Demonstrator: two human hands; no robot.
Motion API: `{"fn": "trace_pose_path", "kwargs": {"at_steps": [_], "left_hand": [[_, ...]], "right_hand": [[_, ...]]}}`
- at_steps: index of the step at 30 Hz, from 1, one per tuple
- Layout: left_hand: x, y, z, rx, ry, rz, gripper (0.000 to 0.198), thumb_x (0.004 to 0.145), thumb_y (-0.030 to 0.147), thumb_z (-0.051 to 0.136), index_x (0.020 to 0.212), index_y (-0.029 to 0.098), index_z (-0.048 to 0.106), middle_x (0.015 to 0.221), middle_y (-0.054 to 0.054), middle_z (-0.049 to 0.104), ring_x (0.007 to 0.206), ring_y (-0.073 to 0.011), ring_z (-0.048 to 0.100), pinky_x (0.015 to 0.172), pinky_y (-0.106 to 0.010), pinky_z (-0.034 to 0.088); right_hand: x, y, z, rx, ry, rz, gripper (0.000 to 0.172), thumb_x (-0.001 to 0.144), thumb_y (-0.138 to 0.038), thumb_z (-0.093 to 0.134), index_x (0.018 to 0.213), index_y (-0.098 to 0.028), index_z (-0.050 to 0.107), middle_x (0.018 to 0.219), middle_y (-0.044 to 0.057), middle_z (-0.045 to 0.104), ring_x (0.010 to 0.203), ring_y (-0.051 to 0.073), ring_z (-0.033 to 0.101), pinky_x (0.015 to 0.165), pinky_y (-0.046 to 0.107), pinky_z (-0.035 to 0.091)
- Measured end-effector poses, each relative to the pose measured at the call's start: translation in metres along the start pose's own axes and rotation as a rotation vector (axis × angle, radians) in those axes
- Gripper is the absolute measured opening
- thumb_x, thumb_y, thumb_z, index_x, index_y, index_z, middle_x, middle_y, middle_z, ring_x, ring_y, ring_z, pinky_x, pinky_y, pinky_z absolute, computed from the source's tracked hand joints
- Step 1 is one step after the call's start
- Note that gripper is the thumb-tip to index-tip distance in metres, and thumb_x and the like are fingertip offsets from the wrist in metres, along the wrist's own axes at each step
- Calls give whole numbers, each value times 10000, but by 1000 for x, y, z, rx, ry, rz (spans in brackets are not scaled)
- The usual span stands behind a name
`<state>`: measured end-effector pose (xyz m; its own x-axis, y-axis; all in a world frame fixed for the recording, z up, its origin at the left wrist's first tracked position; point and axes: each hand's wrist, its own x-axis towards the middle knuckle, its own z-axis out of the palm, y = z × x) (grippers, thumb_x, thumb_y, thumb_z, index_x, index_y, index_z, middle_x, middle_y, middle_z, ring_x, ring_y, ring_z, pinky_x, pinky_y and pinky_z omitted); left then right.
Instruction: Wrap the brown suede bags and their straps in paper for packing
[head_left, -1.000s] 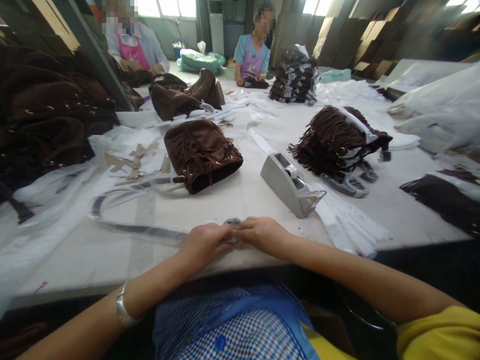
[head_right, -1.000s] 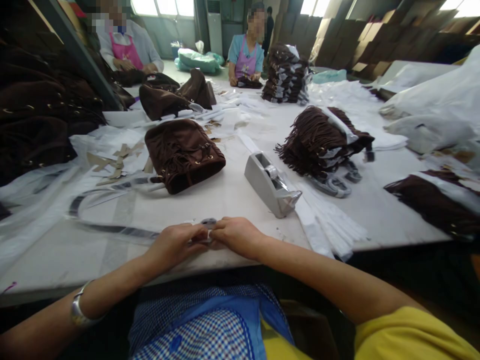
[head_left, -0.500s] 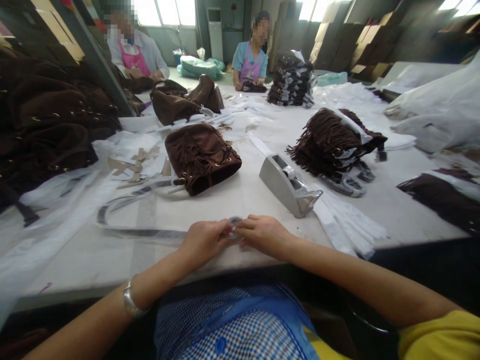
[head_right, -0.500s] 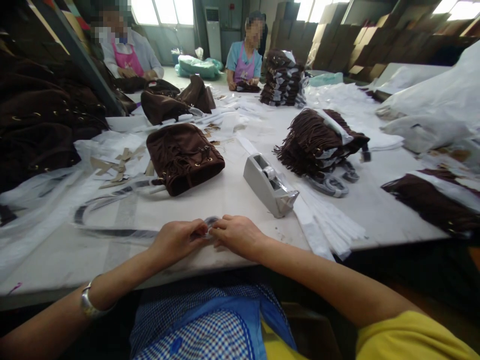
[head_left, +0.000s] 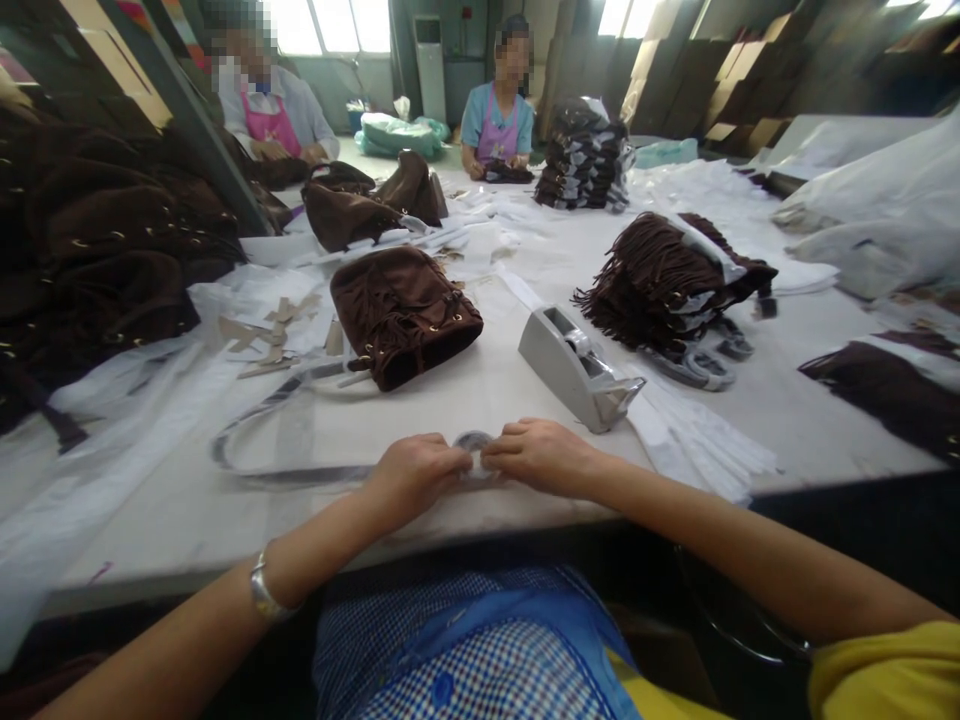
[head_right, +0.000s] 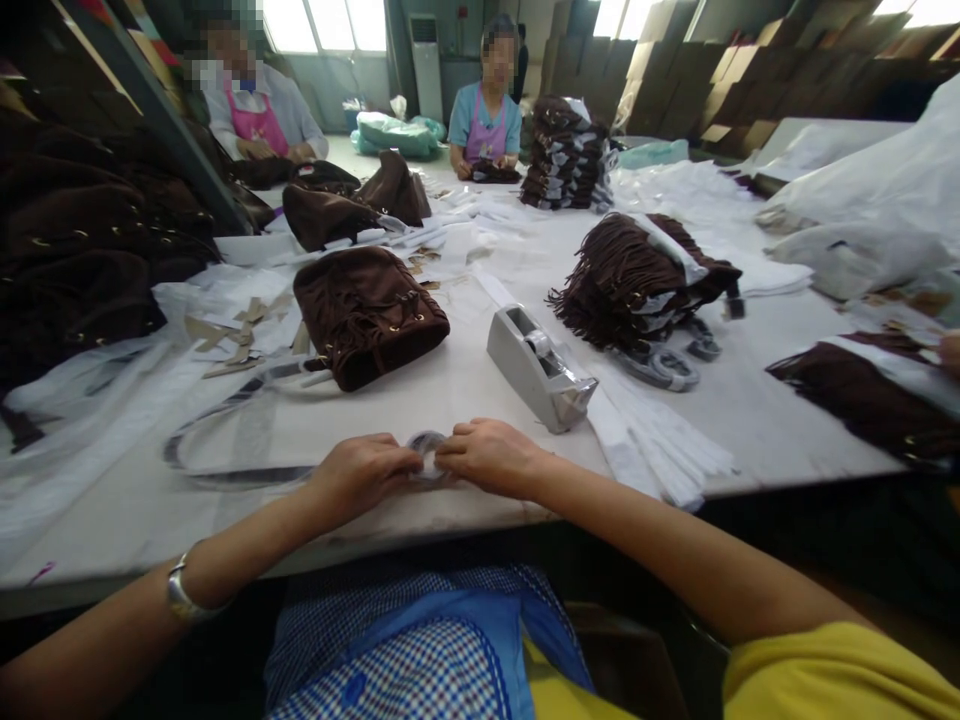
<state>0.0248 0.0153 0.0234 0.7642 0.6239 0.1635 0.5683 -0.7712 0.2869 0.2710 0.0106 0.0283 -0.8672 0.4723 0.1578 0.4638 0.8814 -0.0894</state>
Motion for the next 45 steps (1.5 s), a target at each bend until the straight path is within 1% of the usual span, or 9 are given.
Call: {"fn": "trace_pose_path", "kwargs": {"at_steps": [4,8,14,22,26,30,34,39,45], "left_hand": [[-1,17,6,-76,-32,-144,126,859,289,671,970,228,667,802,-8,697,724,-169,656,674,-254,477],[3,6,-9,-2,-75,53,302,883,233,645,1181,238,602,1048,-43,718,882,-186,666,733,-262,491],[16,-19,-21,159,-144,230,121,930,221,574,988,229,680,776,-23,681,737,-173,634,666,-257,451],[8,21,0,-136,-98,-204,177,832,306,699,986,226,659,805,5,702,706,-157,647,643,-238,470],[11,10,-11,-8,-104,28,322,865,219,657,1181,258,612,994,-21,717,890,-182,632,718,-253,489],[14,-10,-15,60,-96,172,160,915,213,589,1038,244,686,827,-26,703,774,-171,621,639,-243,461],[11,-3,-3,-31,-42,13,102,879,239,639,951,234,711,777,-21,697,731,-163,642,659,-243,466],[5,17,8,-239,-43,-192,143,832,282,694,963,228,673,805,-2,706,730,-157,666,699,-250,502],[8,-7,-13,-28,-99,115,238,894,235,628,1131,265,625,960,-22,710,870,-164,656,711,-231,494]], "right_hand": [[1,-21,7,-12,34,141,167,962,-252,567,933,-175,713,885,37,713,799,175,584,719,284,468],[-4,-5,9,60,50,-75,246,998,-181,471,995,-180,717,996,33,716,856,158,583,777,272,477],[-10,22,-2,42,12,-170,227,987,-161,496,1085,-185,700,1117,36,714,838,150,593,751,269,475],[-8,-16,6,33,22,155,171,960,-271,582,1010,-176,715,936,38,723,820,167,626,721,268,467],[-11,4,4,35,-11,-37,209,987,-204,515,1063,-186,708,988,42,732,845,156,619,743,276,472],[-16,24,-6,34,-47,-122,266,981,-148,492,1162,-203,679,1191,34,702,890,142,622,773,259,487],[-15,6,-11,3,50,45,350,945,-233,579,1294,-205,597,1330,84,623,938,174,632,818,305,503],[-12,-22,0,66,122,211,163,949,-259,596,1048,-175,695,991,65,726,874,170,648,762,270,494],[-15,8,1,39,-8,-46,198,958,-149,541,1075,-181,696,1049,40,726,850,155,625,749,259,481]]}}
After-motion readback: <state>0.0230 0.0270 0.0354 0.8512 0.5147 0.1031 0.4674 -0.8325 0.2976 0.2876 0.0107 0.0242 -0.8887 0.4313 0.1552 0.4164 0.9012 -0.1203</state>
